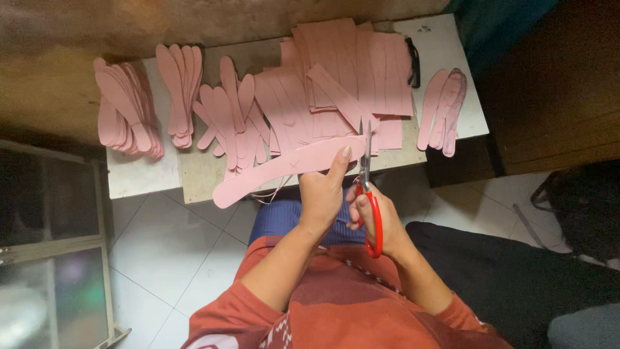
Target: The person cuts pink foam sheets into elongated shapes using red-handled scissors. They repeatedly pick up sheets, trim along drawn outlines, and place the finished pieces on the table.
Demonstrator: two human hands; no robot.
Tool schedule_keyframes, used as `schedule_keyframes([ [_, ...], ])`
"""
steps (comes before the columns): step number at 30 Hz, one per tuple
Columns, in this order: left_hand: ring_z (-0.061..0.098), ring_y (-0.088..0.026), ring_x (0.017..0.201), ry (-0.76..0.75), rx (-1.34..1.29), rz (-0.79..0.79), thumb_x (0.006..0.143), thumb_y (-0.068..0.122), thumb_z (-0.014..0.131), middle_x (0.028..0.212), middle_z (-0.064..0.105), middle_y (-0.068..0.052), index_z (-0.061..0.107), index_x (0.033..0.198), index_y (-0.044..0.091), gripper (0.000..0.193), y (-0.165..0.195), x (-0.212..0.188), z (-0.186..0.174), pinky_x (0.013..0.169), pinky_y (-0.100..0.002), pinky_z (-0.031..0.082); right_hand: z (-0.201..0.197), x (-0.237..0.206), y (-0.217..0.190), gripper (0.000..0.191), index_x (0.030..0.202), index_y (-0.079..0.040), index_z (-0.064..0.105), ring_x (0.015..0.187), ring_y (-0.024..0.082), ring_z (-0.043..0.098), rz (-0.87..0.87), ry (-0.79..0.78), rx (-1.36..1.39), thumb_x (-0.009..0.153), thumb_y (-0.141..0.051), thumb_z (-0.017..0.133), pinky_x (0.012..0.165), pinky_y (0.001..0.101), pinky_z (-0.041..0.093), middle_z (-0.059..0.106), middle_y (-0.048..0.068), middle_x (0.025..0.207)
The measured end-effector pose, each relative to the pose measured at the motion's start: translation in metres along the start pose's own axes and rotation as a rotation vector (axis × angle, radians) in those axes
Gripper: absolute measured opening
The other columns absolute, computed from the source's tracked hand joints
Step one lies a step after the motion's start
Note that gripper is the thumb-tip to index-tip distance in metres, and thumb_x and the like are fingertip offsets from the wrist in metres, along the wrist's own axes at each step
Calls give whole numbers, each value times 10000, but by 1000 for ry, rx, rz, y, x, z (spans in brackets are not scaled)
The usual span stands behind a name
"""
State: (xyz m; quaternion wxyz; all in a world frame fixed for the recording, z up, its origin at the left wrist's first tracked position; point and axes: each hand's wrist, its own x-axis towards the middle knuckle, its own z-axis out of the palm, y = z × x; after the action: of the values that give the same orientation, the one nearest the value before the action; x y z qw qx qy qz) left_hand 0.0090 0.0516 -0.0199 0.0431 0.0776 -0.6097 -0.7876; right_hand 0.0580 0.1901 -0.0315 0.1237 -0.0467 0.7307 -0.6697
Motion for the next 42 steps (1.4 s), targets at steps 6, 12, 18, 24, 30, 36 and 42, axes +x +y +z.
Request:
schedule_keyframes([
  [6, 627, -117, 676, -149, -150, -114, 1004, 233, 682, 888, 727, -85, 727, 1047, -50, 290, 4, 0, -3, 565, -268, 514, -7, 9, -1, 783, 1270, 11, 521, 807, 134, 544, -162, -56, -89, 1005, -714, 384, 740, 283, 481, 563, 33, 898],
  [12, 710, -156, 802, -162, -248, -176, 994, 209, 684, 921, 737, -104, 709, 1041, -40, 256, 8, 3, -10, 706, -295, 593, -3, 4, -5, 854, 1248, 11, 523, 744, 128, 513, -145, -75, -23, 958, -777, 372, 702, 282, 489, 511, 24, 831],
  [18, 723, -153, 860, -222, -281, -166, 981, 186, 682, 963, 743, -89, 703, 1057, -35, 234, 13, 9, -20, 806, -294, 617, -5, 1, 3, 818, 1141, 10, 542, 676, 111, 511, -56, -110, 105, 935, -776, 442, 674, 281, 527, 501, 18, 782],
  [24, 730, -155, 857, -234, -156, -136, 961, 151, 711, 979, 762, -99, 723, 1068, -36, 216, 21, 15, -32, 793, -293, 613, -14, -5, 4, 745, 1051, -16, 543, 613, 96, 509, 7, -182, 117, 939, -749, 460, 595, 257, 505, 492, 1, 716],
  [30, 725, -140, 857, -276, -160, -142, 944, 147, 716, 977, 757, -82, 695, 1073, -14, 208, 25, 20, -40, 780, -290, 609, -19, -13, 1, 697, 980, -25, 561, 523, 89, 517, 65, -224, 86, 954, -712, 448, 505, 246, 492, 478, -17, 635],
  [36, 727, -152, 891, -264, -208, -156, 931, 90, 728, 1018, 738, -90, 601, 1135, -21, 266, 25, 24, -44, 791, -305, 622, -21, -18, -2, 660, 949, -5, 564, 440, 92, 482, 103, -230, 82, 967, -655, 452, 439, 254, 481, 457, -22, 569],
  [42, 699, -129, 912, -295, -141, -58, 935, 97, 726, 1021, 724, -68, 580, 1134, -7, 269, 32, 19, -40, 798, -279, 589, -18, -12, -12, 668, 1063, -13, 567, 555, 94, 491, 46, -252, -24, 992, -657, 405, 531, 249, 491, 463, -10, 646],
])
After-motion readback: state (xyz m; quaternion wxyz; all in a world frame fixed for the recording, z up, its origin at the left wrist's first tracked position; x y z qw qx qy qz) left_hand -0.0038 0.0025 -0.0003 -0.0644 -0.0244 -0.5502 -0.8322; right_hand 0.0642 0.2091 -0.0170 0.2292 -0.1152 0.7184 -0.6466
